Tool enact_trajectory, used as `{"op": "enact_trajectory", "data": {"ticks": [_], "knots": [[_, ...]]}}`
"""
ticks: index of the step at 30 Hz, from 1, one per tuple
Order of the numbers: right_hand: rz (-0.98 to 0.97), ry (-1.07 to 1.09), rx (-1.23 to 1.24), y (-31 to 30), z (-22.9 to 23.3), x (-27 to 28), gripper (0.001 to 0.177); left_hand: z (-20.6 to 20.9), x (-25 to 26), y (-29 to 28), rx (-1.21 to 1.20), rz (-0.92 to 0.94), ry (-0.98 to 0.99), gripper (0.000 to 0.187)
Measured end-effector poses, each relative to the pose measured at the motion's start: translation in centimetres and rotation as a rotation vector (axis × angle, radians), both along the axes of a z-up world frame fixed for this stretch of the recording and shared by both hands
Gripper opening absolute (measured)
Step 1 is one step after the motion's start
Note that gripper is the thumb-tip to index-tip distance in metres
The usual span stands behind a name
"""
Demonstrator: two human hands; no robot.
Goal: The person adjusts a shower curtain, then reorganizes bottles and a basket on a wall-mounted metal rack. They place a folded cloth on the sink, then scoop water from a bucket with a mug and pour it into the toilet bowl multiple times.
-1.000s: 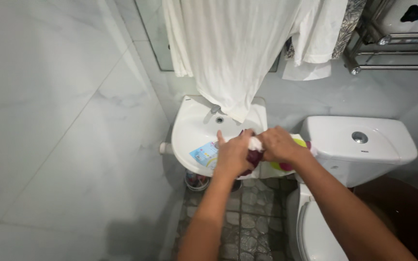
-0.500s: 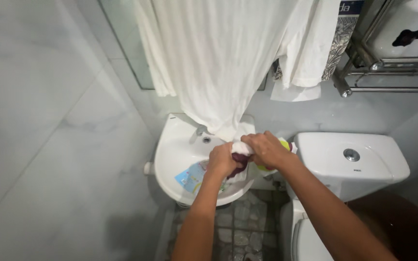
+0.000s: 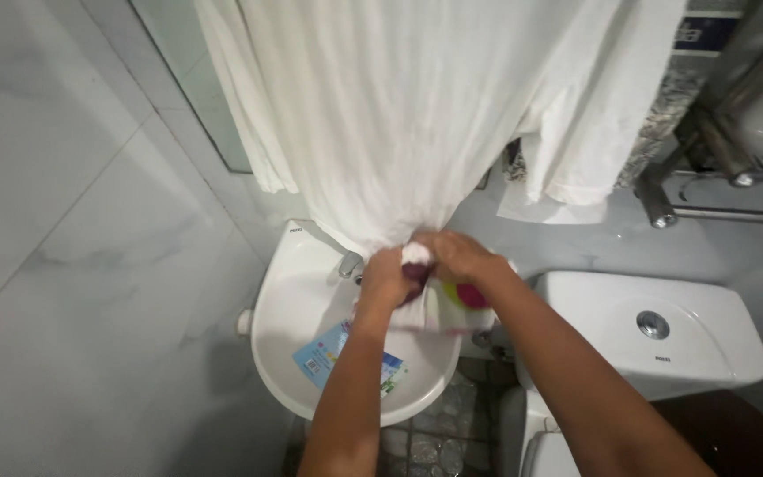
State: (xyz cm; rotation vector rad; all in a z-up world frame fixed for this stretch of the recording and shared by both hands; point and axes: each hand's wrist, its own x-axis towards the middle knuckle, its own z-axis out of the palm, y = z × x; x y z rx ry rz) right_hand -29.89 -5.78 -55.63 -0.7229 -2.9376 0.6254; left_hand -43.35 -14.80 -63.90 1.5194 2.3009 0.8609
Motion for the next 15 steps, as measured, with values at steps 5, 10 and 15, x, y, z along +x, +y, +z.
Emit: {"op": "enact_trajectory", "data": {"ticks": [5,10,15], "knots": [[-0.033,0.092,0.439,1.2,0.3,-0.3,0.053,0.8,-0.5,2.4,0.339,0.071,0.051,0.040],[-0.163,-0.040,0.182,3.0,-0.6,-0.3,0.056,2.8,-0.9,1.8,0.111,0.019,-0.097,0.067],[-0.225,0.174,0.676,0.5,-3.7,0.0,0.056,2.6,0.6,0.3,0.295,0.015,0.475,0.084]]}}
